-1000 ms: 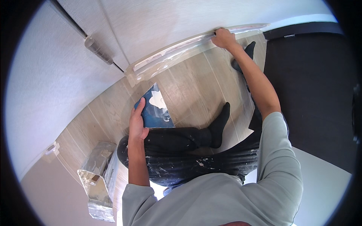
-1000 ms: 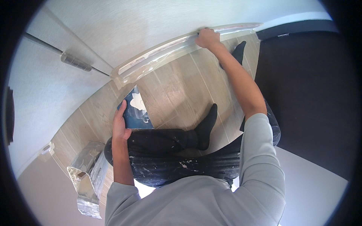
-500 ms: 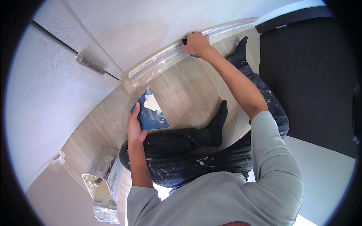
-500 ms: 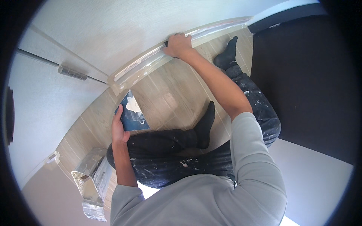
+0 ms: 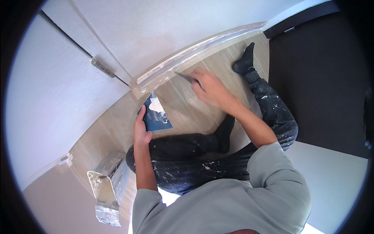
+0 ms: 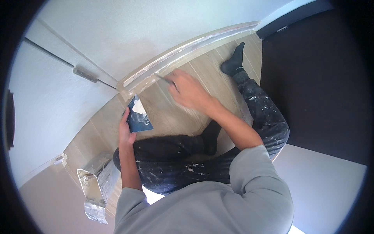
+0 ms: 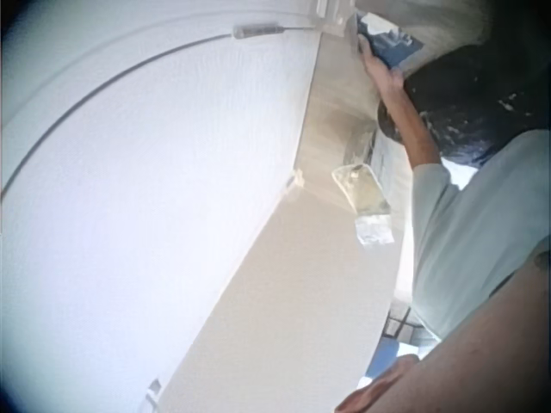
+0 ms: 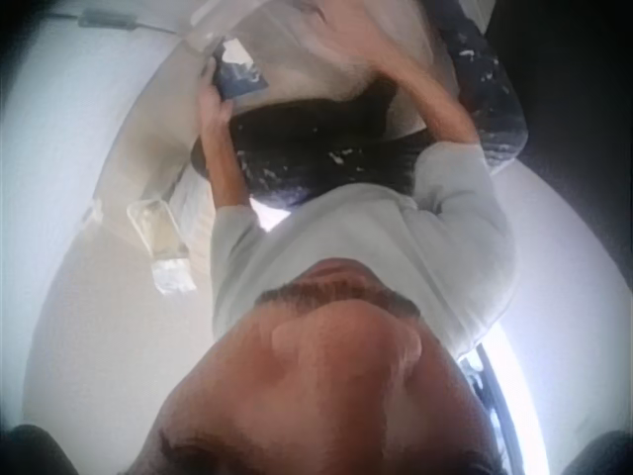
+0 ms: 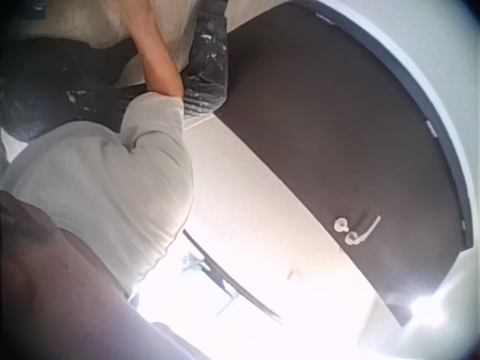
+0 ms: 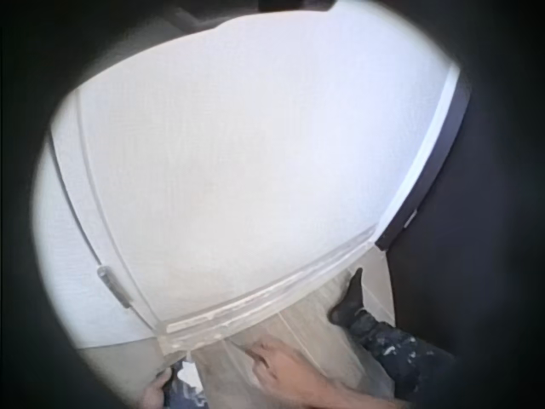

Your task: The person walks into a bedroom and kneels on the floor to apply a white sealant to the baseboard. Using a putty knife and a smaller scraper, they scoop the material from a container and smooth it along the trim, repeatedly scraping the tools to maintain a clean application.

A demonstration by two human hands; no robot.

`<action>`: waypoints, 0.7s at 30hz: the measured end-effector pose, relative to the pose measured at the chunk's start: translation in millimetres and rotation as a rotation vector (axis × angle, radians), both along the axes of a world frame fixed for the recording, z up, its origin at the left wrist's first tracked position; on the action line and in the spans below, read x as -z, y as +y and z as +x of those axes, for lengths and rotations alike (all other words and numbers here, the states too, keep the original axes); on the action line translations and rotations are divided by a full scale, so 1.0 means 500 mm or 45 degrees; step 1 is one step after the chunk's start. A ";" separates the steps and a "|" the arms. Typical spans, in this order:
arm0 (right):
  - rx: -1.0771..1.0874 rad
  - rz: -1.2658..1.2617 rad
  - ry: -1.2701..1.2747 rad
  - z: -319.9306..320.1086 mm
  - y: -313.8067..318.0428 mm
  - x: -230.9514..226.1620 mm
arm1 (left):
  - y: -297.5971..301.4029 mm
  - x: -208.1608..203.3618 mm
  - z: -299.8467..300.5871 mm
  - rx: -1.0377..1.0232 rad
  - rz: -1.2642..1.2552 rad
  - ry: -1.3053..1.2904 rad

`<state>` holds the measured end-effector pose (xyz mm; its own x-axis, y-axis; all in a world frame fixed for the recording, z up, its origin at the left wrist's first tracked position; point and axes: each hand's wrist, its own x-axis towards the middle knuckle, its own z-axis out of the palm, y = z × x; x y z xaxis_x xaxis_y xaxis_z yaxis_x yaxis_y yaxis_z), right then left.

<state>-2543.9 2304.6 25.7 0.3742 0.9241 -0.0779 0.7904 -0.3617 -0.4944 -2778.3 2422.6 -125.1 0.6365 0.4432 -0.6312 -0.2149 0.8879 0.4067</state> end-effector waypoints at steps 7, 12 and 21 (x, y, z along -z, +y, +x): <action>-0.576 0.438 -0.125 -0.087 -0.143 0.002 | -0.059 -0.043 0.021 0.099 -0.212 -0.164; -0.757 0.560 -0.280 -0.083 -0.188 0.045 | -0.143 -0.146 0.051 0.043 -0.284 -0.220; -0.376 0.374 -0.147 -0.011 -0.233 0.021 | -0.160 -0.211 0.007 -0.258 0.087 -0.146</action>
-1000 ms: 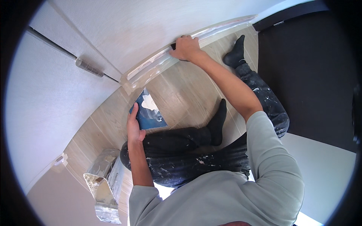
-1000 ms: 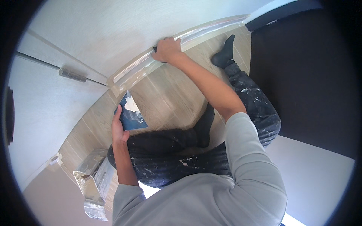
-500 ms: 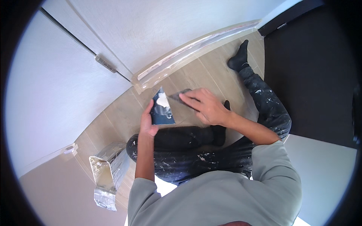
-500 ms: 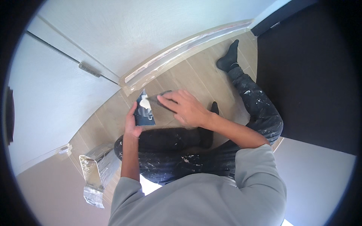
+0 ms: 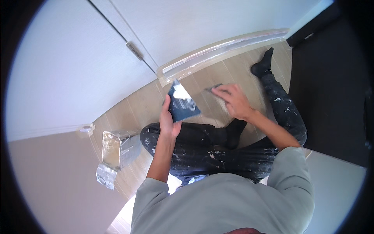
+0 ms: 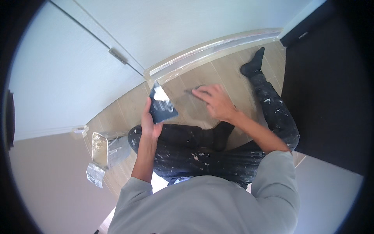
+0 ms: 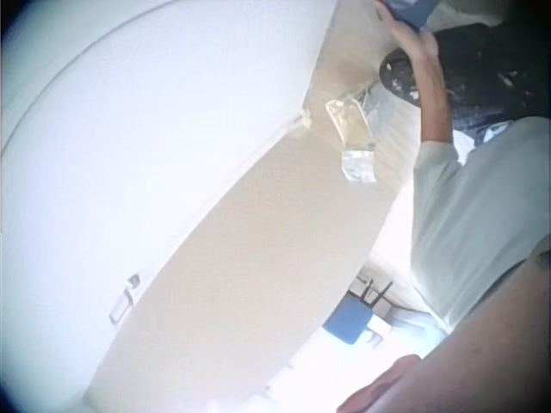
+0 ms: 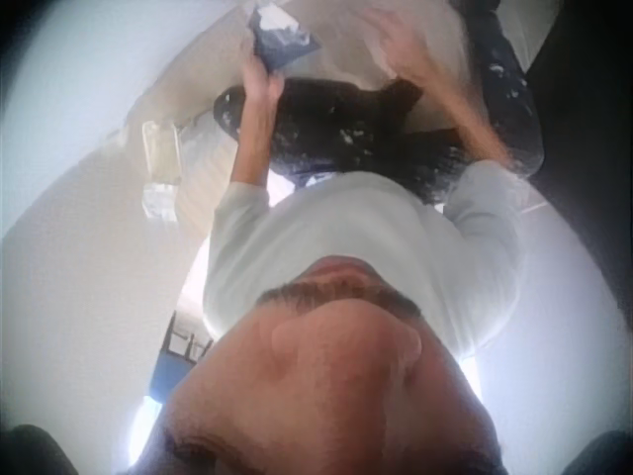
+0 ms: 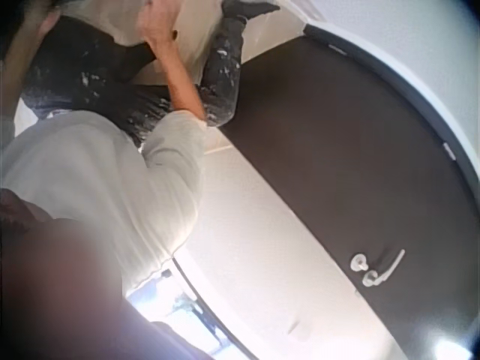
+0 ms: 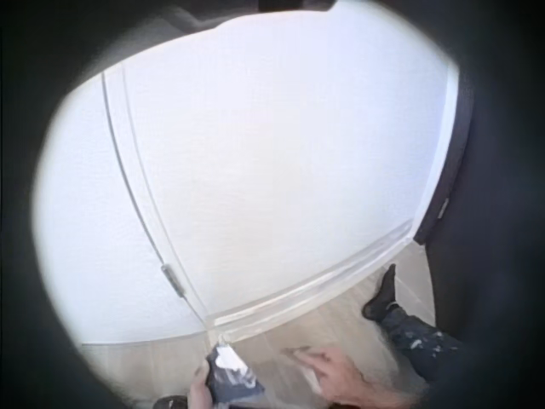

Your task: The person walks into a bedroom and kneels on the floor to apply a white sealant to the baseboard. Using a putty knife and a smaller scraper, they scoop the material from a container and smooth it along the trim, repeatedly scraping the tools to maintain a clean application.

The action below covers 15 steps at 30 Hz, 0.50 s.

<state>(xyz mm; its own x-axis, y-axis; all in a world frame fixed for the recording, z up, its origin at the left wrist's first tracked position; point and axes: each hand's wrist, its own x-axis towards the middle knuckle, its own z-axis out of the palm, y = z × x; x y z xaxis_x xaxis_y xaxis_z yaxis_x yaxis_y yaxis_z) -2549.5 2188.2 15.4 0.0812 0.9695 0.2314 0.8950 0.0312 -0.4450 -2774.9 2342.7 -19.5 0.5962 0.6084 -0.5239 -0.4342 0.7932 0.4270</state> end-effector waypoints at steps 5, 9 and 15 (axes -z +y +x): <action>0.818 0.703 1.970 -0.112 0.008 -0.049 | -0.023 -0.046 0.038 -0.464 0.434 0.190; 0.809 0.642 2.206 -0.160 0.007 -0.051 | -0.074 -0.119 0.092 -0.698 0.543 0.337; 0.844 0.674 2.102 -0.167 0.009 -0.066 | -0.138 -0.148 0.101 -0.250 1.109 0.667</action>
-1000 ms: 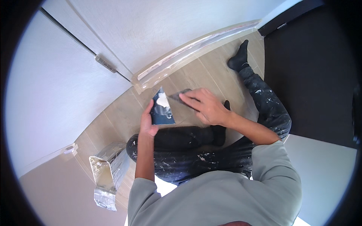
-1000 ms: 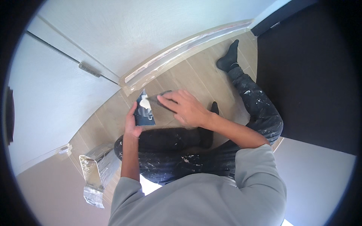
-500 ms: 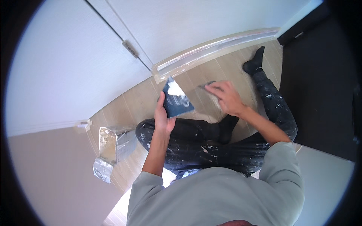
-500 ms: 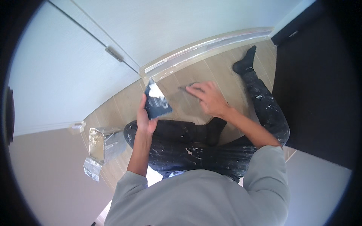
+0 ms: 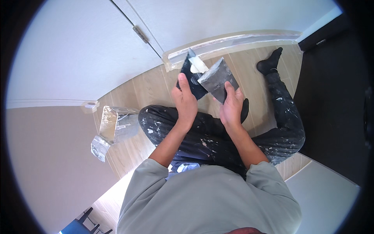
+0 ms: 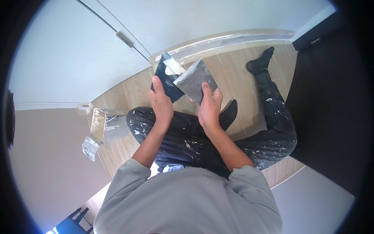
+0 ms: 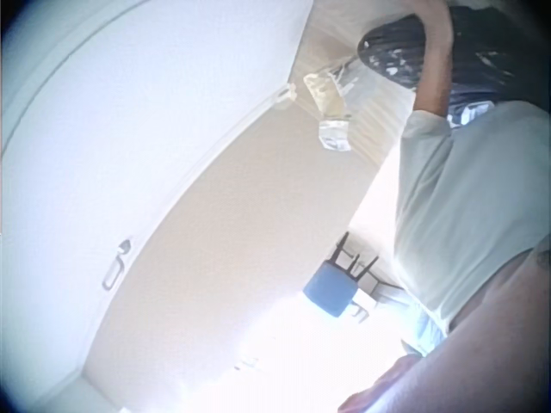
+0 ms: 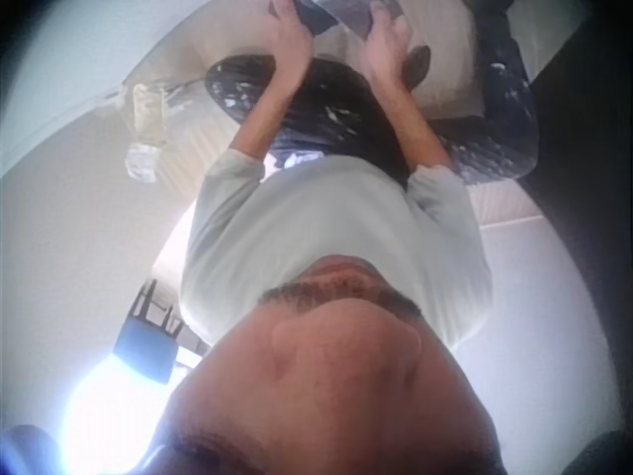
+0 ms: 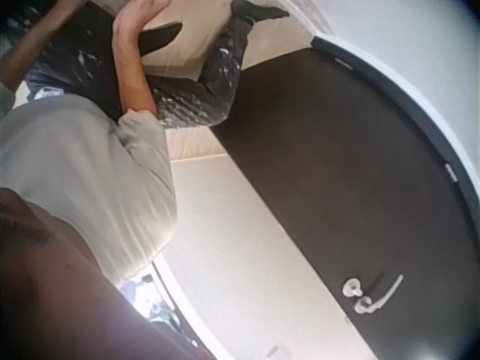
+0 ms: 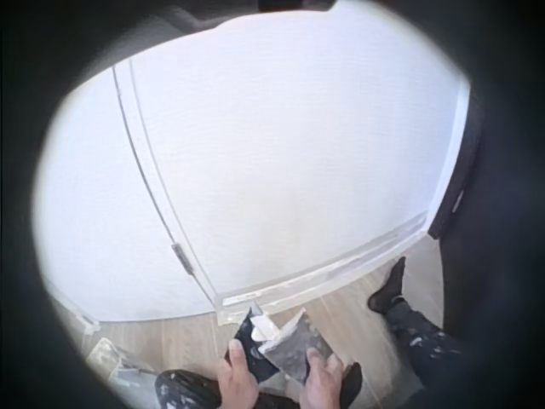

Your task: The person walks into a bedroom and kneels on the floor to apply a white sealant to the baseboard. Using a putty knife and a smaller scraper, they scoop the material from a container and smooth it along the trim, repeatedly scraping the tools to maintain a clean application.

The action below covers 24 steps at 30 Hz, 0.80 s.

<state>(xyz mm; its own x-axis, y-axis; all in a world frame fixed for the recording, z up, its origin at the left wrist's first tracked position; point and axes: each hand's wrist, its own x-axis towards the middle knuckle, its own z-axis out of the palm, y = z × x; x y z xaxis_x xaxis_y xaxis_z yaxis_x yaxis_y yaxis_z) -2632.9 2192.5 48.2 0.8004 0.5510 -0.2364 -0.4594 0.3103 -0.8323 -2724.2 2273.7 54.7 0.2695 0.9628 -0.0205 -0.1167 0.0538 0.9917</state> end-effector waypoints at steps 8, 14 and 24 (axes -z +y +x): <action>-0.102 0.043 0.102 0.049 -0.026 -0.004 | -0.055 0.009 -0.024 0.407 0.244 0.212; -0.138 0.265 -0.444 0.069 -0.088 -0.052 | -0.026 0.013 -0.058 0.429 -0.930 -0.460; -0.793 0.227 -2.482 0.095 -0.041 -0.093 | 0.036 -0.010 -0.103 0.638 -1.311 -0.675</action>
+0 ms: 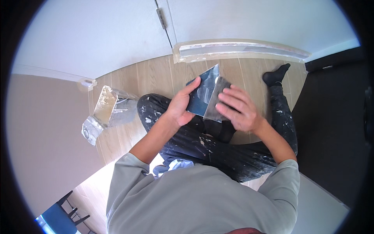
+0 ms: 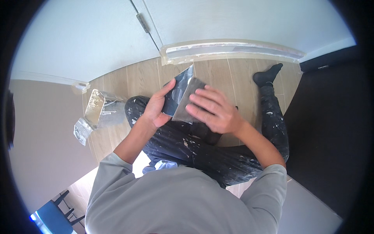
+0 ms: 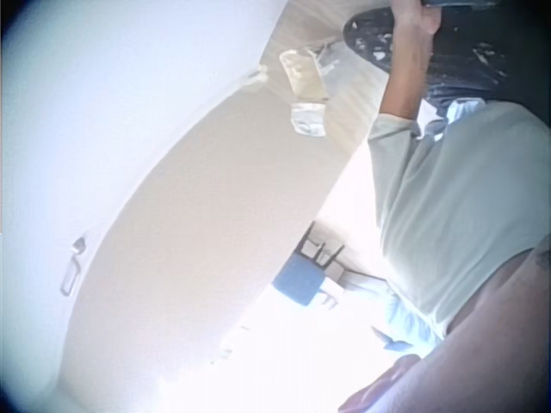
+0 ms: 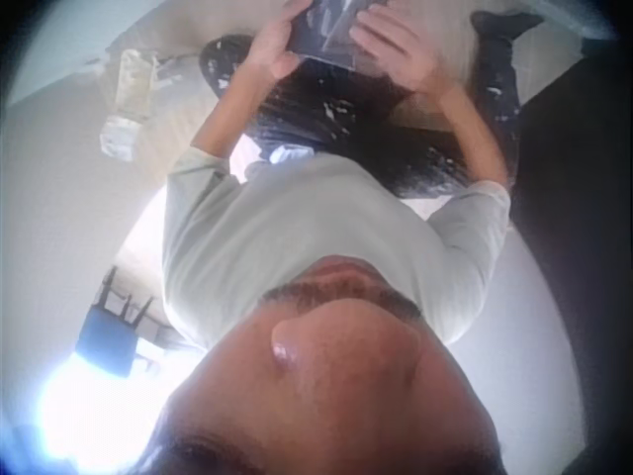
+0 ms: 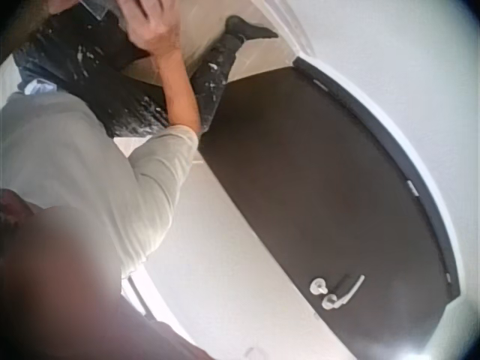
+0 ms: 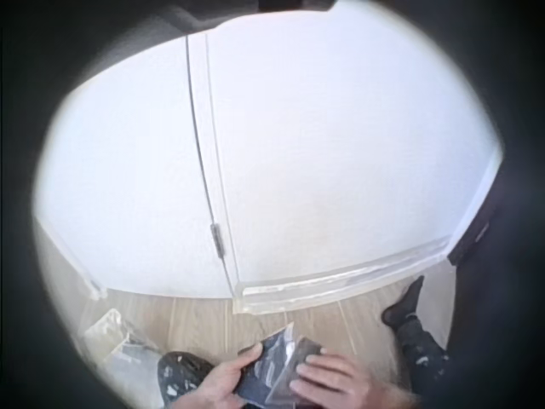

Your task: The person walks into a bedroom and kneels on the floor to apply a white sealant to the baseboard. Using a putty knife and a smaller scraper, they scoop the material from a container and smooth it along the trim, repeatedly scraping the tools to maintain a clean application.

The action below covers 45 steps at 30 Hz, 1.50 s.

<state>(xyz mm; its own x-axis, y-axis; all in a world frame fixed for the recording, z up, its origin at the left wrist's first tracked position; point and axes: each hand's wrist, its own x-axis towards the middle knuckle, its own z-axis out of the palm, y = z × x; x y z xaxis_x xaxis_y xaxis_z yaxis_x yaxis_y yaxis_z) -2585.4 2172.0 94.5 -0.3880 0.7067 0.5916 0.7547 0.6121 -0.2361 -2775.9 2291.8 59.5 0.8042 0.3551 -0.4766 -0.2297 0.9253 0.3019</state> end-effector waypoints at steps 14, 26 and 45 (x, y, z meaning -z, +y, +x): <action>-0.070 -0.193 -0.605 0.063 0.108 -0.119 | 0.112 -0.043 -0.053 0.175 0.464 0.241; 0.153 -1.279 2.108 0.128 0.079 0.196 | 0.191 0.170 -0.177 -0.082 0.123 0.218; 0.791 -0.497 1.016 0.016 0.268 0.434 | 0.183 0.338 -0.303 -0.444 -0.039 -0.067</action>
<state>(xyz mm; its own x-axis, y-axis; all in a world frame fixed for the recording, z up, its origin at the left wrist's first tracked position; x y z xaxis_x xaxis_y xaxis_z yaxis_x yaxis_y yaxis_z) -2577.5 2306.2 -122.5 0.4997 0.8413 0.2062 0.4495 -0.0484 -0.8920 -2927.4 2383.5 -109.6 0.6607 0.5988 -0.4526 -0.5477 0.7969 0.2548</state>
